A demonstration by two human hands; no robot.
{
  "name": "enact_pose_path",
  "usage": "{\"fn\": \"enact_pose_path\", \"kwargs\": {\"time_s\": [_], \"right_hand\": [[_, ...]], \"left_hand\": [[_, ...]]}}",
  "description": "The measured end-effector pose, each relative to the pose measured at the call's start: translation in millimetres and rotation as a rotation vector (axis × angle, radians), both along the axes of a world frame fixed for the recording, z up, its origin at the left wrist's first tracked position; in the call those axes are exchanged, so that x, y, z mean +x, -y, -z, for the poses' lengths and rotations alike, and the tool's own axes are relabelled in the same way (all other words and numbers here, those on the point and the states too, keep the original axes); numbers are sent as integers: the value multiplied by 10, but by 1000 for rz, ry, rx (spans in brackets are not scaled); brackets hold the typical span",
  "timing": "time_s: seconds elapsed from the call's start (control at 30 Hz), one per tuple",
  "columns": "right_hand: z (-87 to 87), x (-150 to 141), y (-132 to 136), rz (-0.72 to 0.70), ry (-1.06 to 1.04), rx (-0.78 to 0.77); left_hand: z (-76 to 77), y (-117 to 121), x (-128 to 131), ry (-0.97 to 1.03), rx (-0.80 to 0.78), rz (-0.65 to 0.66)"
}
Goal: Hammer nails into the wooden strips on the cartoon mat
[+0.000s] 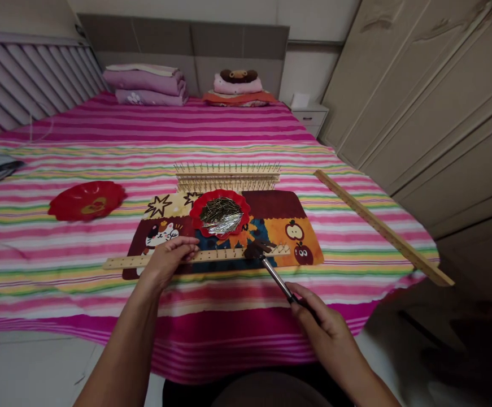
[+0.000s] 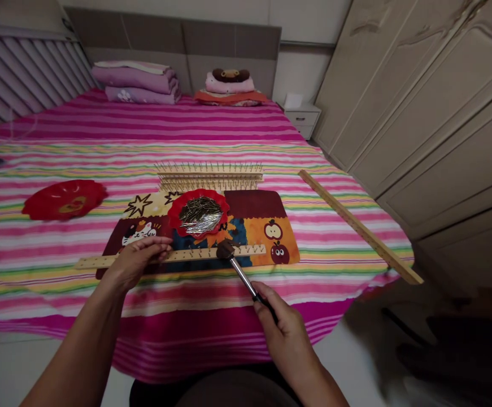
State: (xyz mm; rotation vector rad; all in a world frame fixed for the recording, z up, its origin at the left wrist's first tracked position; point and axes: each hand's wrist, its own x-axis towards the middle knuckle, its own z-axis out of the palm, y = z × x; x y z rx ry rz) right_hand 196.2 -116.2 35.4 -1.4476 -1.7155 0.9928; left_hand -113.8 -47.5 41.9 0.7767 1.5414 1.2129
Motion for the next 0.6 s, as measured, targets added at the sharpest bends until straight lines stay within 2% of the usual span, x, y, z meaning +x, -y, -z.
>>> {"fn": "enact_pose_path", "kwargs": {"time_s": [0.1,0.17,0.27,0.33,0.4,0.53,0.6], "right_hand": [[-11,-12,3,-11,-5,-16],[-29,-20,8,-6,-16,-15],[-56,-22,21,-5,-39,-14],[-60,-11,29,-1,-53,-23],[-46,4,34,3,-54,-33],[-4,18,32,1,-52,-41],[3,9,32,-11,-57,-42]], "left_hand": [[40,-6,22,35,-3,9],[58,-25,42,35,12,-40],[78,-5,40,-25,40,-133],[104,77,4,-107,50,-126],[157,211,-44,-224,25,-47],[357,488,-61,-524,-77,239],[468,551,7,-740,-92,363]]}}
